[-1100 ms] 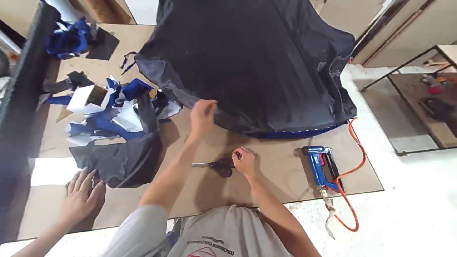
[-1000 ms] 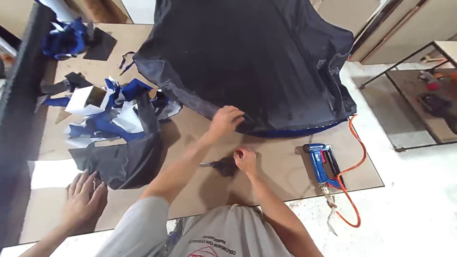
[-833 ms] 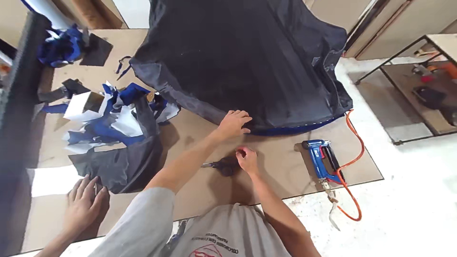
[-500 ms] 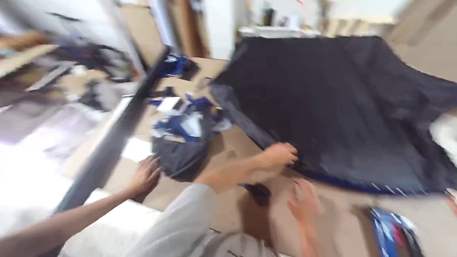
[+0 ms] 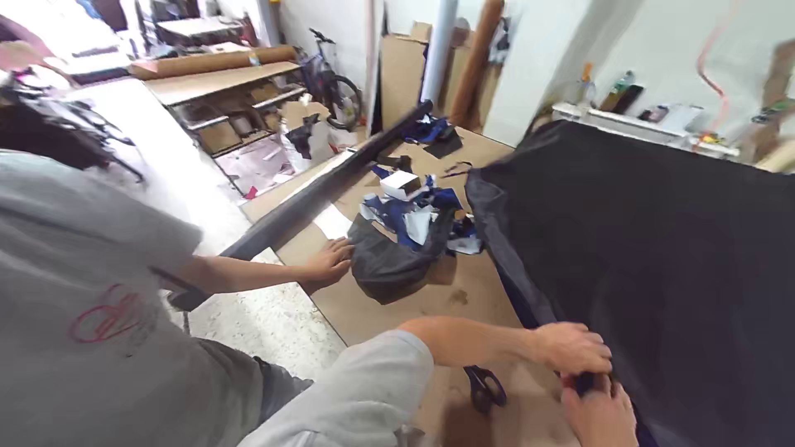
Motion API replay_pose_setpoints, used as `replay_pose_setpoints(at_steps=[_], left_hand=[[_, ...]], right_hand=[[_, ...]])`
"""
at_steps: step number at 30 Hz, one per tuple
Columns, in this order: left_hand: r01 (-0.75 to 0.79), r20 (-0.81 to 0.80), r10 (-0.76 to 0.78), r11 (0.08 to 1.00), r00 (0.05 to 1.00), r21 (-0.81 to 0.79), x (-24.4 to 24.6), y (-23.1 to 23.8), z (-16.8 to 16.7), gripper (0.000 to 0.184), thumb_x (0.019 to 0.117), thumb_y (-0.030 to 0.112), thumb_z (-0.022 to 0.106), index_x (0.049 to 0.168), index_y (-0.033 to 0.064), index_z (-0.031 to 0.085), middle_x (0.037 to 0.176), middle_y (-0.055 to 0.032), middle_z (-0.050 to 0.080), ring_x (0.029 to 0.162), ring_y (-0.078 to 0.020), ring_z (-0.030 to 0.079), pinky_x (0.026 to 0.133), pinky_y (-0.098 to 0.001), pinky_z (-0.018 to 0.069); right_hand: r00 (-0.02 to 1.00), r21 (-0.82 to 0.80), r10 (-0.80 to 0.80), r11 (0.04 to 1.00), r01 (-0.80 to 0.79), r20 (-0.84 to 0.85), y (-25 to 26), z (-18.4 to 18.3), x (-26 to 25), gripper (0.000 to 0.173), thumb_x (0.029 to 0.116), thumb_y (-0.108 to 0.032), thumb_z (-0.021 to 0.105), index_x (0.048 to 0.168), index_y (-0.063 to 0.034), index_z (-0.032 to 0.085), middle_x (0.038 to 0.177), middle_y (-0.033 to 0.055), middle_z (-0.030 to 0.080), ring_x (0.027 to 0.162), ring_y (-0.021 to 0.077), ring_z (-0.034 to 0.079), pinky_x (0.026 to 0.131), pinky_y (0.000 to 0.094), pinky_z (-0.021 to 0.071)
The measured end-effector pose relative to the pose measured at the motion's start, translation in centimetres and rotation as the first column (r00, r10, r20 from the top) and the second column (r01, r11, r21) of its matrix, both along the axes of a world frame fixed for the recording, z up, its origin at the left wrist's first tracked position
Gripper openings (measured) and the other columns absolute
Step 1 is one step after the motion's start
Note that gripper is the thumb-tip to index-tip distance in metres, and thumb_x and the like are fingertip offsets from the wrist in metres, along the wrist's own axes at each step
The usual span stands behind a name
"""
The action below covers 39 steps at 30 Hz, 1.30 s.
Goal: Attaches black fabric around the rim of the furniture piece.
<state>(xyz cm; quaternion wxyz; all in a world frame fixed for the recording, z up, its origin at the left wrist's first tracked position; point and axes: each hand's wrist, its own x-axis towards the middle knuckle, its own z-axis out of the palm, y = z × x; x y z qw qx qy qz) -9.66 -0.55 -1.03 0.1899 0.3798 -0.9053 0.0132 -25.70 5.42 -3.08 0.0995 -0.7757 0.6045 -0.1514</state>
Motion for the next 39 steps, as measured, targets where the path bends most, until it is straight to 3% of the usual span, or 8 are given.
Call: replay_pose_setpoints(at_steps=[3, 7, 11, 14, 17, 23, 31, 39], left_hand=[[0.054, -0.013, -0.057, 0.990, 0.998, -0.129, 0.2, 1.0, 1.5, 0.015, 0.0946, 0.013, 0.064, 0.100, 0.0142, 0.078, 0.113, -0.0052, 0.074, 0.113, -0.0248, 0.067, 0.100, -0.0460, 0.0513], [0.216, -0.010, -0.216, 0.976, 0.976, -0.036, 1.2, 0.5, -0.8, 0.015, 0.0969, 0.011, 0.064, 0.106, 0.0076, 0.076, 0.115, -0.0107, 0.074, 0.115, -0.0292, 0.067, 0.103, -0.0477, 0.0511], [0.220, 0.006, -0.220, 0.975, 0.975, 0.007, 1.6, -0.1, -1.6, 0.013, 0.0887, 0.001, 0.070, 0.101, 0.0025, 0.074, 0.104, -0.0163, 0.073, 0.107, -0.0347, 0.068, 0.098, -0.0519, 0.0527], [0.242, 0.029, -0.242, 0.970, 0.970, -0.011, 1.7, -0.3, -1.7, 0.012, 0.0879, 0.000, 0.068, 0.099, 0.0017, 0.074, 0.102, -0.0163, 0.073, 0.104, -0.0347, 0.069, 0.095, -0.0508, 0.0537], [0.253, 0.032, -0.253, 0.967, 0.967, -0.020, 1.6, -0.7, -2.0, 0.011, 0.0916, 0.001, 0.064, 0.098, 0.0027, 0.073, 0.101, -0.0150, 0.073, 0.103, -0.0332, 0.069, 0.093, -0.0491, 0.0542], [0.237, 0.016, -0.238, 0.970, 0.971, 0.053, 1.4, -1.4, -1.7, 0.021, 0.0968, 0.000, 0.053, 0.103, 0.0012, 0.072, 0.105, -0.0159, 0.072, 0.106, -0.0335, 0.069, 0.097, -0.0475, 0.0532], [0.248, -0.083, -0.252, 0.967, 0.964, -0.063, 0.9, -2.0, -2.1, 0.017, 0.0960, 0.004, 0.058, 0.091, 0.0044, 0.074, 0.092, -0.0120, 0.072, 0.096, -0.0290, 0.070, 0.088, -0.0427, 0.0563], [0.180, -0.053, -0.178, 0.983, 0.983, 0.026, 2.1, -2.6, -2.3, 0.033, 0.1000, 0.032, 0.062, 0.127, 0.0144, 0.072, 0.122, -0.0074, 0.072, 0.120, -0.0254, 0.065, 0.104, -0.0446, 0.0514]], right_hand=[[0.997, -0.115, -0.060, 0.992, 0.055, -0.041, 0.6, 0.4, 1.0, 0.058, 0.0909, -0.041, 0.070, 0.128, 0.0037, 0.065, 0.126, 0.0341, 0.063, 0.120, 0.0534, 0.059, 0.099, 0.0676, 0.0465], [0.993, 0.086, 0.078, 0.994, -0.071, -0.083, 5.0, 0.4, 1.5, 0.062, 0.1029, -0.049, 0.048, 0.147, -0.0053, 0.056, 0.154, 0.0234, 0.049, 0.146, 0.0426, 0.042, 0.118, 0.0583, 0.0360], [0.996, 0.055, 0.073, 0.996, -0.075, 0.043, 10.2, -1.5, 1.2, 0.040, 0.1013, -0.038, 0.053, 0.130, -0.0152, 0.070, 0.144, 0.0037, 0.063, 0.135, 0.0248, 0.058, 0.109, 0.0476, 0.0487], [0.997, -0.149, -0.043, 0.987, 0.053, 0.071, 9.6, -1.6, -1.2, 0.031, 0.0990, -0.027, 0.059, 0.120, -0.0112, 0.075, 0.126, 0.0075, 0.073, 0.114, 0.0259, 0.070, 0.092, 0.0456, 0.0586], [0.993, -0.358, -0.099, 0.926, 0.116, 0.064, 5.6, -0.8, -3.7, 0.027, 0.1007, -0.024, 0.058, 0.116, -0.0122, 0.075, 0.121, 0.0080, 0.074, 0.115, 0.0250, 0.069, 0.097, 0.0405, 0.0570], [0.999, -0.316, -0.010, 0.949, -0.003, -0.041, -0.8, -0.2, -4.6, 0.032, 0.1030, -0.030, 0.052, 0.124, -0.0197, 0.073, 0.128, 0.0042, 0.070, 0.124, 0.0247, 0.063, 0.100, 0.0430, 0.0534], [0.997, -0.425, 0.021, 0.904, -0.052, -0.075, -2.2, -2.1, -3.8, 0.024, 0.1020, -0.025, 0.057, 0.108, -0.0154, 0.078, 0.112, 0.0046, 0.075, 0.107, 0.0241, 0.070, 0.086, 0.0422, 0.0582], [0.999, -0.550, 0.040, 0.835, -0.020, 0.025, -2.7, -3.3, -3.2, 0.022, 0.1010, -0.016, 0.057, 0.094, -0.0060, 0.075, 0.098, 0.0109, 0.073, 0.096, 0.0285, 0.071, 0.082, 0.0443, 0.0582]])
